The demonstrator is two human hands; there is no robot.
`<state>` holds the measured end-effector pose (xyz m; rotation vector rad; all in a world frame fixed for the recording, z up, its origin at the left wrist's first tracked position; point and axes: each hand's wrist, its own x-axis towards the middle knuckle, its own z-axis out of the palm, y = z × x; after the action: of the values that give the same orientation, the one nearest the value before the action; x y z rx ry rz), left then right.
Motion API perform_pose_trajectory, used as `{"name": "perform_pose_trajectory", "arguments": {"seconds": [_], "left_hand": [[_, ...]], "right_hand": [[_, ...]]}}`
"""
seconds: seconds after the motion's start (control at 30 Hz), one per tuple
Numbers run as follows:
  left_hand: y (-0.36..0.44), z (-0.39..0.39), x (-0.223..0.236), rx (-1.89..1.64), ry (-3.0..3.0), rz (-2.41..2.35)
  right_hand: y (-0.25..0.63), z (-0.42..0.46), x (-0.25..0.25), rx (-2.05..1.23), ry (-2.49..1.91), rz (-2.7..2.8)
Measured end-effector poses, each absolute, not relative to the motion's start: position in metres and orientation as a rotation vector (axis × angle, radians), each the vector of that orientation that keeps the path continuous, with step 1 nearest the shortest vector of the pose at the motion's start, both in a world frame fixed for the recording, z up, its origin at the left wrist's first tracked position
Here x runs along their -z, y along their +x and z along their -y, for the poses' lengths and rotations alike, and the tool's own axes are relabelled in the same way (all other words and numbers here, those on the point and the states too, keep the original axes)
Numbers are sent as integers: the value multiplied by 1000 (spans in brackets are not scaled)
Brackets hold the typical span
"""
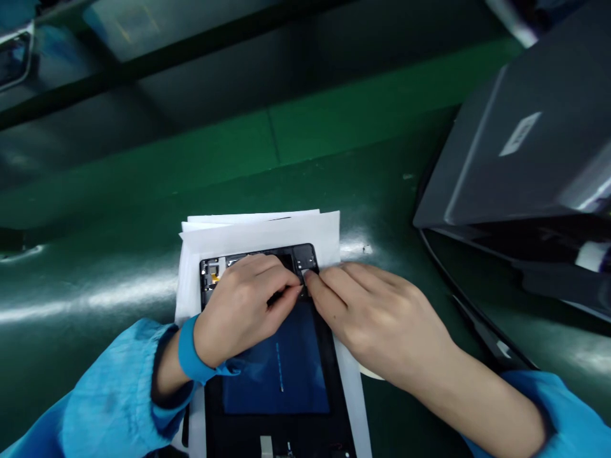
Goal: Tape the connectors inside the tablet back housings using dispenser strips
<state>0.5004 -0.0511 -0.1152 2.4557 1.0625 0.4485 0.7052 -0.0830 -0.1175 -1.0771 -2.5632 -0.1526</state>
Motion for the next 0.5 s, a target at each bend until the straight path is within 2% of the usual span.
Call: {"name": "perform_pose_trajectory", "arguments": {"seconds": [0.5], "left_hand": [[503, 53, 108, -266, 2480, -1068]], "right_hand": [[692, 94, 112, 363, -1137, 2653]]}}
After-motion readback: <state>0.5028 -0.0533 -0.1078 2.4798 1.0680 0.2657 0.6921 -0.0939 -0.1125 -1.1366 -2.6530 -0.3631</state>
